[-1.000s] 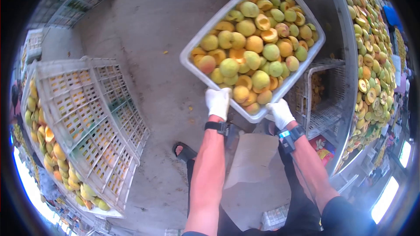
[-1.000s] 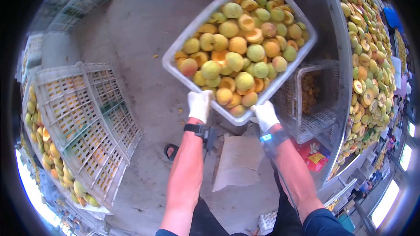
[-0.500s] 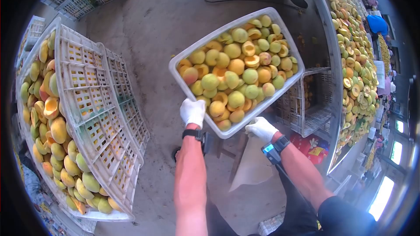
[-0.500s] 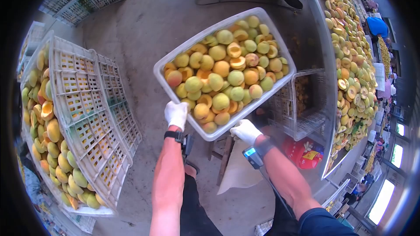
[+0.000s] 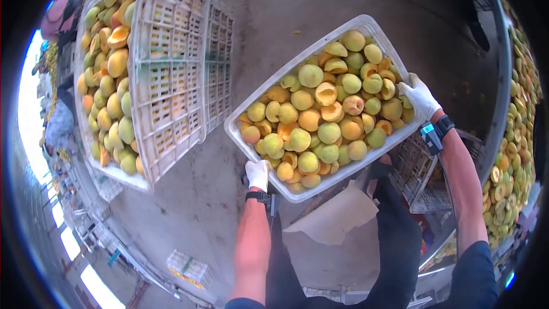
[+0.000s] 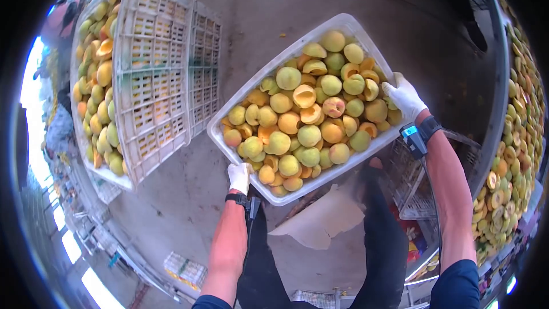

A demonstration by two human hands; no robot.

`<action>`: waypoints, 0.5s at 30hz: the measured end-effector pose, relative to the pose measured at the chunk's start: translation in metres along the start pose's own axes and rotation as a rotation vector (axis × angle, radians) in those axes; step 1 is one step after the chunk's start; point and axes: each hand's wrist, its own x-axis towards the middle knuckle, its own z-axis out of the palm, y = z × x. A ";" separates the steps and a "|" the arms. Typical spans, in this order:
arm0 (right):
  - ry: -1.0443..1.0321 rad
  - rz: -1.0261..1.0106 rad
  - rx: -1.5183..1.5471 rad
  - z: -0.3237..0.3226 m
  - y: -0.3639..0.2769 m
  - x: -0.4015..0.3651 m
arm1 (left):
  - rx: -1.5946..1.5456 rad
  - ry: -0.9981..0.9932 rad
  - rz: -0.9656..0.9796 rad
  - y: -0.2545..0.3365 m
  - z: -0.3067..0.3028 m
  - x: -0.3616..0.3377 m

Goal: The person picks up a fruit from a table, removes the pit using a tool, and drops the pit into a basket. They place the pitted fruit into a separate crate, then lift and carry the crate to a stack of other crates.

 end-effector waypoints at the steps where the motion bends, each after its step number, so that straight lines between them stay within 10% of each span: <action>1: 0.042 0.046 -0.244 0.010 -0.007 0.002 | -0.041 0.044 -0.009 -0.001 0.000 -0.001; 6: 0.390 -0.025 -0.537 0.034 0.020 0.013 | -0.109 0.125 0.082 -0.004 0.014 -0.001; 15: 0.351 0.085 -0.478 0.023 0.033 0.028 | 0.037 -0.026 0.140 -0.006 0.001 0.007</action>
